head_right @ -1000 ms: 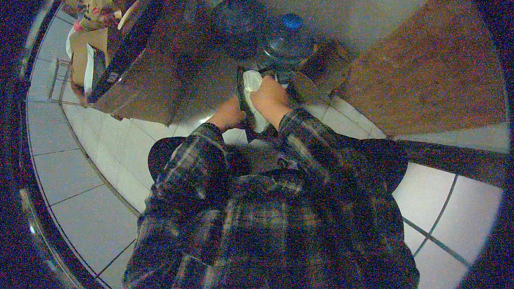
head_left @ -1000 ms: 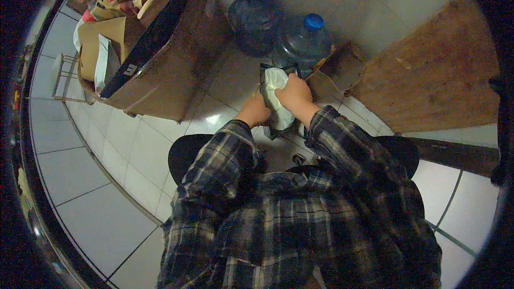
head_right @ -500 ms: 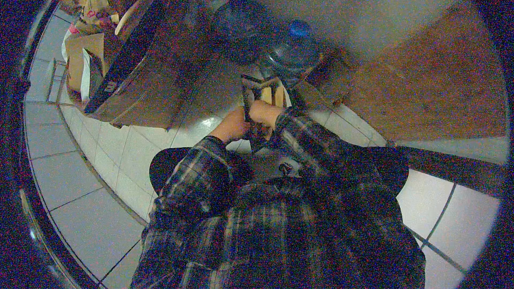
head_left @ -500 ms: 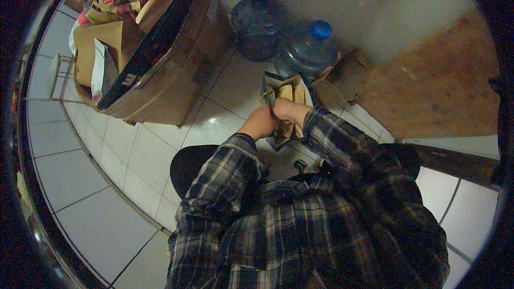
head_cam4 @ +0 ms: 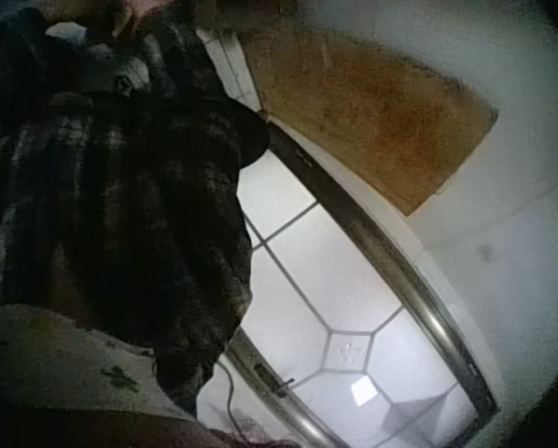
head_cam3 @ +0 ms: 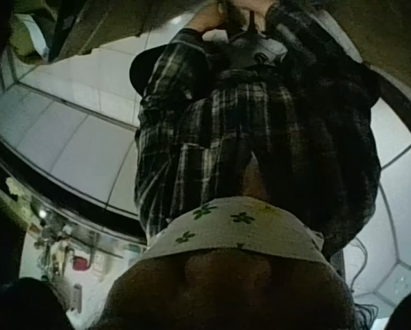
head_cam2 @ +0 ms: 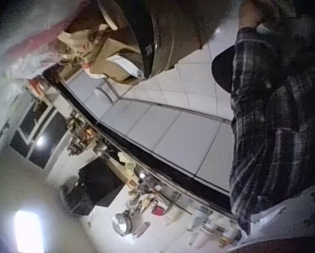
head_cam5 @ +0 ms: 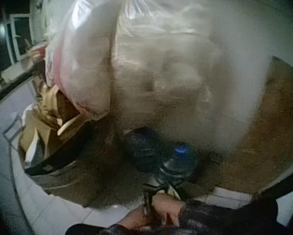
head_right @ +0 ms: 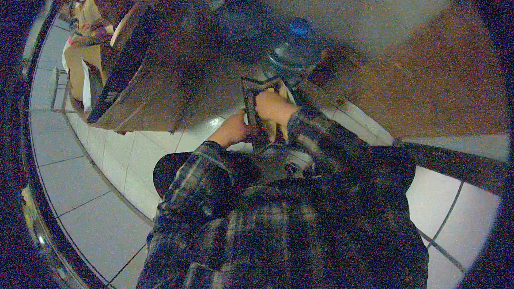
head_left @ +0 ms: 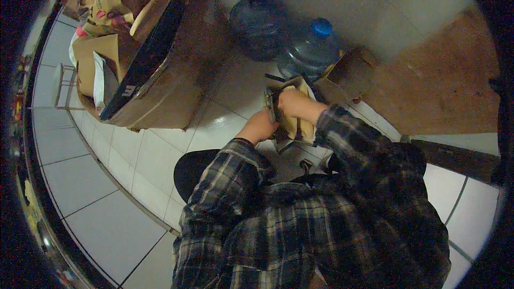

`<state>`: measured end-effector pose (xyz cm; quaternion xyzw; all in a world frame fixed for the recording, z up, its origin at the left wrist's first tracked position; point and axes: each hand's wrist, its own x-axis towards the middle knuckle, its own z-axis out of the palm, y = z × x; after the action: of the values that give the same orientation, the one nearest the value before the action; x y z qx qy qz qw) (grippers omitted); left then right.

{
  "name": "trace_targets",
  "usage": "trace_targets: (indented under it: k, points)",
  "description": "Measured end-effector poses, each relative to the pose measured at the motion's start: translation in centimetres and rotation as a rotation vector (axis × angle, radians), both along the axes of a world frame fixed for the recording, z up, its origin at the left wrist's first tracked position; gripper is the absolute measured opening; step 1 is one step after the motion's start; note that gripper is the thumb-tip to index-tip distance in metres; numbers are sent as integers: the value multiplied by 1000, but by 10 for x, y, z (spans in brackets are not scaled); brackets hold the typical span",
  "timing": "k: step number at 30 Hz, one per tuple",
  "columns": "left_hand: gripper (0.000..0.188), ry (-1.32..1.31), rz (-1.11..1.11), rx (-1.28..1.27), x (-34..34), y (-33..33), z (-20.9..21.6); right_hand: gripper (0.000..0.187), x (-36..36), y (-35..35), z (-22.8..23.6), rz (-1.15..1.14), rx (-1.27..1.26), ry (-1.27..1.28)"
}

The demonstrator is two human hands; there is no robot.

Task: The person sits on the floor and packs a round container into a small paper bag, then places the bag into a larger cardboard box. They adjust the contents and close the box flaps.

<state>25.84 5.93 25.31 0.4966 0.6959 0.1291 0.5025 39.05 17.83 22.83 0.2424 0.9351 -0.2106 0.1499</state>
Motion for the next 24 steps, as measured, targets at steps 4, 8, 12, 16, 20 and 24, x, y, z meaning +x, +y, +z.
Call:
trace_targets:
  k: [4,8,12,16,20,24]
  points:
    - [54,118,-6,-36,-6,-1,-2,24,34,25,53,-305,-6,-35]
    - [51,97,-70,-95,-9,3,-19,31,47,-3,77,-229,-80,-144]
    - [47,162,-43,-119,-7,1,-30,34,38,-25,62,-440,-125,-99]
    - [48,144,-73,-40,-5,-4,-32,37,31,-17,32,-325,-132,-16]
    - [52,116,-117,-78,-6,-4,-32,29,25,-12,-6,-332,-26,-69]
    - [53,191,-256,-38,-8,-3,-31,18,11,-8,-40,-425,119,-145]
